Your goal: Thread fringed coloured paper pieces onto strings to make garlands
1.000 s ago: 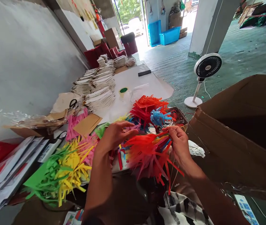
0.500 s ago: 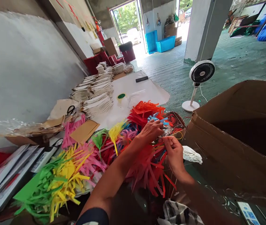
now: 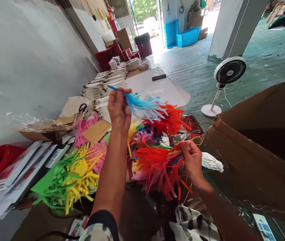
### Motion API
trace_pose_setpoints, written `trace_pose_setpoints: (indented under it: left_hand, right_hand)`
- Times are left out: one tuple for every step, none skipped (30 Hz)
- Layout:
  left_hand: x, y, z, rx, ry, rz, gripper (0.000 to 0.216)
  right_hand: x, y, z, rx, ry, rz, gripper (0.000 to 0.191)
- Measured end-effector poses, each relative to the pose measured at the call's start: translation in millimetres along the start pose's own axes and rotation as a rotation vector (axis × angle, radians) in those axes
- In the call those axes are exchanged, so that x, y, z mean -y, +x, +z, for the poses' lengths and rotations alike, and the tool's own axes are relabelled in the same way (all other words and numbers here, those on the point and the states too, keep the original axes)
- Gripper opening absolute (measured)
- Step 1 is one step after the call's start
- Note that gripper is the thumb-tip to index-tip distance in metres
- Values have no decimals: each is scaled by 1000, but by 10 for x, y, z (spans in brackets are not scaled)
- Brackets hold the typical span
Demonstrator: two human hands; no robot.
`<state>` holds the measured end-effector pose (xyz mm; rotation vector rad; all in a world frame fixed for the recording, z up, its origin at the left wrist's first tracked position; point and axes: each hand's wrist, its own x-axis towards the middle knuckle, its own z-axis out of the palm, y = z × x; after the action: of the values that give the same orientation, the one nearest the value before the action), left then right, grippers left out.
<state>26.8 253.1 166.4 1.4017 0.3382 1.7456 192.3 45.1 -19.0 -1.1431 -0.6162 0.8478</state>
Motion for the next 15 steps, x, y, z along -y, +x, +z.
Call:
trace_pose_setpoints:
  left_hand:
    - [-127,-5,-46,-6,24,32,44]
    - [-254,-38,-84,-2,57,44,43]
    - [-372,-100,-114,11,95,39,41]
    - [-476,-188,-138,32,143,16,38]
    - [-558,-299,-156,52,204,-22,33]
    - [-614,-426,-169,71,270,-65,28]
    - [-640,-561,-177,96,339,-122,25]
    - [-636,-698,-178,108,396,-187,25]
    - [-603,-830,-171,135,429,-263,26]
    - [-543,-952,-158,174,444,-352,28]
    - [-462,-1059,-140,217,442,-431,31]
    - [-367,-1152,-117,251,423,-494,34]
    - [-265,-1229,-94,268,384,-541,36]
    - [-164,-1293,-72,284,337,-587,37]
    - [-70,-1346,-53,294,291,-627,38]
  right_hand:
    - [8,-2,3,3,-5,4,32]
    - [17,-6,6,4,-7,7,32]
    - [27,-10,11,2,-7,7,31]
    - [38,-14,16,1,-7,7,30]
    - [47,-19,22,1,-10,4,29]
    - [56,-23,28,0,-13,1,28]
    - [62,-27,33,-3,-18,-2,28]
    - [67,-30,38,-4,-24,-1,28]
    - [69,-31,42,-4,-29,6,29]
    - [71,-29,46,-7,-30,17,29]
    - [72,-23,50,-10,-27,30,30]
    - [73,-11,54,-15,-23,42,31]
    - [77,5,59,-22,-21,50,31]
    - [84,27,65,-28,-21,55,32]
    - [96,54,75,-32,-28,54,32]
